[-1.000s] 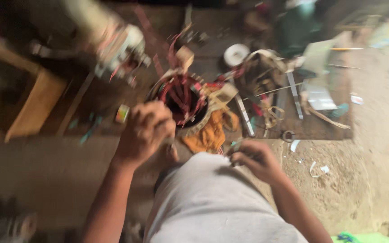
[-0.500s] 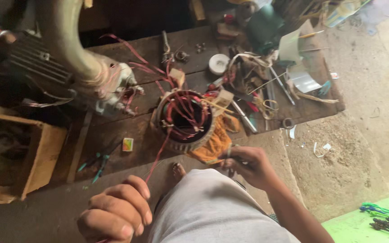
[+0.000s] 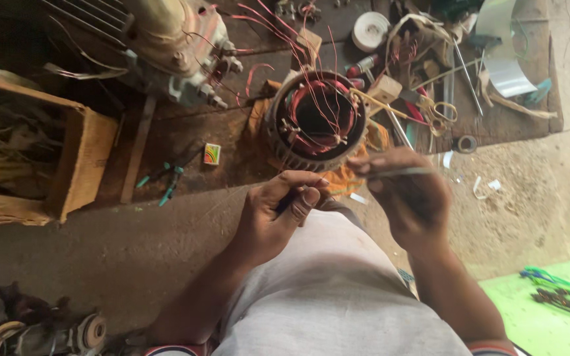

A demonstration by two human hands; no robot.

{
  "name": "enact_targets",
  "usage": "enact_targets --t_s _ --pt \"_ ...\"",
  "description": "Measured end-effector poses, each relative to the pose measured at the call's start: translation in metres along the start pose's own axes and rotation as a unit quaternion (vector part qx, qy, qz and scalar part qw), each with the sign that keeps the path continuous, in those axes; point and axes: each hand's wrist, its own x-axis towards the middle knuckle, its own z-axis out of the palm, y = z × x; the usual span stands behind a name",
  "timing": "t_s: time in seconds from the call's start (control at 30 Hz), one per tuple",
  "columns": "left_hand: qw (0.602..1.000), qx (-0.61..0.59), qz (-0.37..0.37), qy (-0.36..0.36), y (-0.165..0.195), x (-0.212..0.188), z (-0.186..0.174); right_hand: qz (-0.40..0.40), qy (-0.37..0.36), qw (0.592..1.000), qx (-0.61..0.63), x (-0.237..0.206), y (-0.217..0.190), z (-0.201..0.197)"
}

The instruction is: The person works on the stator of an electric motor on a workbench. They use a screwdriver on the windings, arrange red copper wire coils by hand, cut and fit green insulating paper around the coils, tap components into place with a hammer, and tie the windings with a stick and cord.

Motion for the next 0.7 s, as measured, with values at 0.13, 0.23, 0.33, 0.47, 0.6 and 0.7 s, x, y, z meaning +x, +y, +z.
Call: enact_targets --t_s 0.13,0.23,0.33,0.47,0.6,0.7 --pt "0.999 0.009 0.05 0.002 0.0 -0.007 0.002 0.038 -0.028 0.994 0.102 0.008 0.0 0.014" --pt "0.999 -0.017 0.039 -0.017 0.001 -0.012 0.0 0.073 -0.036 0.983 0.166 0.008 0.001 0.022" --pt "0.998 -0.028 0.055 -0.022 -0.001 -0.017 -0.001 0.108 -0.019 0.973 0.201 0.003 0.003 0.027" --pt "0.997 -0.044 0.057 -0.034 -0.005 -0.02 -0.002 0.113 -0.008 0.967 0.226 -0.005 0.005 0.028" --pt "0.997 -0.03 0.059 -0.041 -0.006 -0.023 -0.002 0.113 0.006 0.97 0.216 -0.009 0.007 0.027" --pt "0.997 -0.029 0.064 -0.04 -0.006 -0.024 -0.002 0.095 -0.015 0.973 0.209 -0.012 0.009 0.027"
